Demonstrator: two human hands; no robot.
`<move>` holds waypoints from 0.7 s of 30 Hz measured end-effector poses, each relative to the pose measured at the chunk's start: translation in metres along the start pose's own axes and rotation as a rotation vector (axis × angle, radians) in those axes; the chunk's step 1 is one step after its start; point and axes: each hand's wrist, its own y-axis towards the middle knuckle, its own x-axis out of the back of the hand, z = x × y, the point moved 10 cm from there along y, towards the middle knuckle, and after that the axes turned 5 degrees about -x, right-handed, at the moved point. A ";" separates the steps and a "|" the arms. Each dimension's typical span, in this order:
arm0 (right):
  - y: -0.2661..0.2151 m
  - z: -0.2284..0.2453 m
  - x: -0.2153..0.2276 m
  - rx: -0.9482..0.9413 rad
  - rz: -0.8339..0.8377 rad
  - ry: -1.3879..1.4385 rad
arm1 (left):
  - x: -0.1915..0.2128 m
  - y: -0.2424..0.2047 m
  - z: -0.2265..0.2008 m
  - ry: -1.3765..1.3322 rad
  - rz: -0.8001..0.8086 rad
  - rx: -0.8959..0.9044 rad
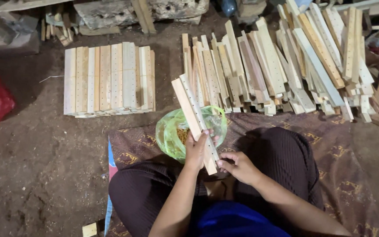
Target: A person sits on the floor and manually inspects wooden slats one by one before stacking them into a neat pile.
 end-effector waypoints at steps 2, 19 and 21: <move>0.003 -0.003 -0.003 0.007 0.044 0.033 | -0.001 -0.004 -0.005 0.026 -0.011 -0.004; 0.194 -0.073 0.167 -0.103 -0.679 0.037 | 0.026 0.008 0.039 0.020 -0.078 0.062; 0.192 -0.060 0.161 -0.055 -0.738 0.245 | 0.026 0.010 0.040 0.035 -0.078 0.067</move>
